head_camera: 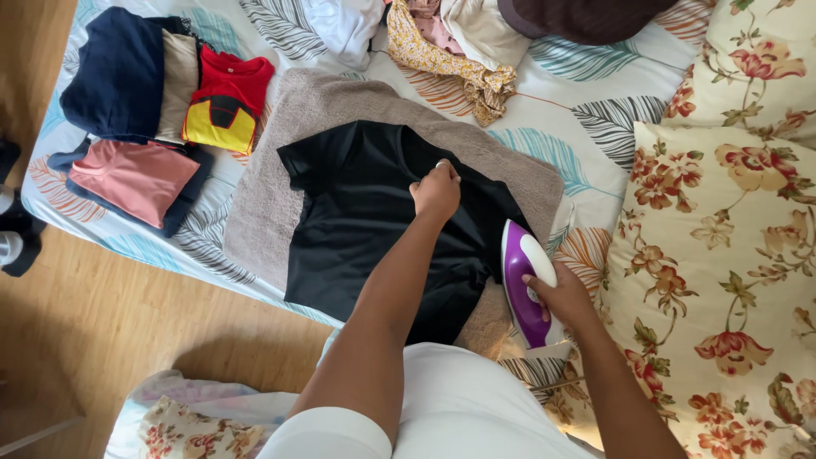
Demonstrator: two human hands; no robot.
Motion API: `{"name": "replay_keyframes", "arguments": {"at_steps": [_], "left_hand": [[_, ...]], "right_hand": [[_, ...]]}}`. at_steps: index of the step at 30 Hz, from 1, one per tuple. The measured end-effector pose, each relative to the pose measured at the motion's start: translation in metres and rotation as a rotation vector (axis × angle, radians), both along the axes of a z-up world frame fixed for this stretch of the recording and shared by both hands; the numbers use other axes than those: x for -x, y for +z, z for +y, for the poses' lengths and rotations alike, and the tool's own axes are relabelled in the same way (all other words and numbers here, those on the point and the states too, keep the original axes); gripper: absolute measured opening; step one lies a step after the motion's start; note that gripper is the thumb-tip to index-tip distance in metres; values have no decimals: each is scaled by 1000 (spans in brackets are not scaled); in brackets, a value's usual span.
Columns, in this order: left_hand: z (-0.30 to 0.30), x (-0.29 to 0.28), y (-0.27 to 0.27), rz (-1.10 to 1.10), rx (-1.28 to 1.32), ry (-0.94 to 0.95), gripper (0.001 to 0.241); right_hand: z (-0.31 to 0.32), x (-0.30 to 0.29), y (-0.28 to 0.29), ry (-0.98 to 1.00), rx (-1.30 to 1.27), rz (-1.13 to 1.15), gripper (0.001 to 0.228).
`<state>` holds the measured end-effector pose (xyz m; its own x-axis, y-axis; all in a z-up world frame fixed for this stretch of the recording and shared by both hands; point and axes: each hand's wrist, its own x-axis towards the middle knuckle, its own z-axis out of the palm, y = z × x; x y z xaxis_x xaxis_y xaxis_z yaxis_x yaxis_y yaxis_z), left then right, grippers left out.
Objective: The person irons a black t-shirt laid out on a towel on a bed. They use a purple iron to smooth the fabric, folding the shirt in half and then into quarters while ironing the creases. The person finishes by placing the ironed shirt on a stack of other folded clothes.
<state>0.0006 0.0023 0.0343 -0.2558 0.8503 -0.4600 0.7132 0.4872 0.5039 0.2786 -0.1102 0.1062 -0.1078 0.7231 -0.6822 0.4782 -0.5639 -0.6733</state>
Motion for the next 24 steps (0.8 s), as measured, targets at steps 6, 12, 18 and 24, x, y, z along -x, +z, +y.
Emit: {"name": "replay_keyframes", "arguments": {"at_steps": [6,12,18,24], "left_hand": [[-2,-3,24,9,-45,-54,5],[-3,1,45,-15,-57,-126,12],[-13,15,29,-97,-39,-176,27],[-20,38,6,-77,-113,-216,40]], "right_hand": [[36,13,-16,142,-37,-122,48],[70,17,-42,182,-103,-58,51],[69,14,-39,173,-78,-1,50],[34,10,-32,35,-68,-53,35]]}}
